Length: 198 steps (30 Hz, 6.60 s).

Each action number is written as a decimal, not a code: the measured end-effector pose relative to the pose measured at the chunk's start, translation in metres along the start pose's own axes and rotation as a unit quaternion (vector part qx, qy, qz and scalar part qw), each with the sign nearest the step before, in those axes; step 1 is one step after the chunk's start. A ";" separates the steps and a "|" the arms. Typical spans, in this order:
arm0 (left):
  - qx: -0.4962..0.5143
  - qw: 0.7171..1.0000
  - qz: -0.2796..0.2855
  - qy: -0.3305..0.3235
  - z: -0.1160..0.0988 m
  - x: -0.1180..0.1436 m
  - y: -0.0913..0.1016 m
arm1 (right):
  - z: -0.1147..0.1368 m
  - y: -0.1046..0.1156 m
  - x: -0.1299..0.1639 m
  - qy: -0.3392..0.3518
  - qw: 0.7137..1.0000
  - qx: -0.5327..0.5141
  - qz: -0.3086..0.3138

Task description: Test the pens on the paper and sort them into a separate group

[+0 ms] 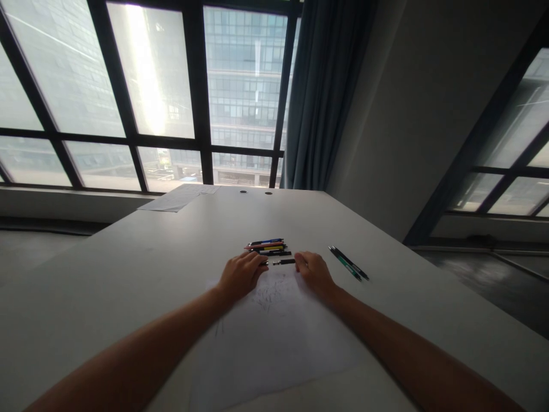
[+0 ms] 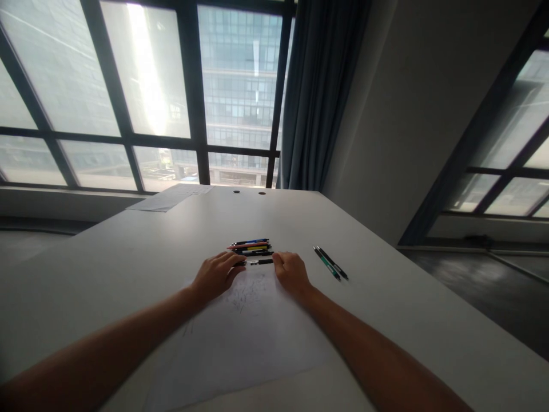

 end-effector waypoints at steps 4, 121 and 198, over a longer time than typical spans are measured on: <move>0.032 0.999 -0.006 -0.013 -0.001 0.000 0.000 | 0.020 0.012 0.001 0.146 0.984 0.071 -0.078; 0.216 0.966 0.060 -0.128 -0.023 0.002 0.002 | 0.009 0.009 -0.010 -0.099 0.924 -0.370 0.012; 0.020 0.987 0.054 0.148 0.015 -0.003 0.002 | -0.006 0.016 -0.015 0.068 0.987 -0.134 -0.055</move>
Point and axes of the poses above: each hand's wrist, its own x-axis away from the middle knuckle, its own y-axis out of the back of the hand, z = x × y, the point moved 5 cm from there along -x, towards the middle knuckle, and after that the axes turned 5 degrees about -z, right-handed, at the moved point
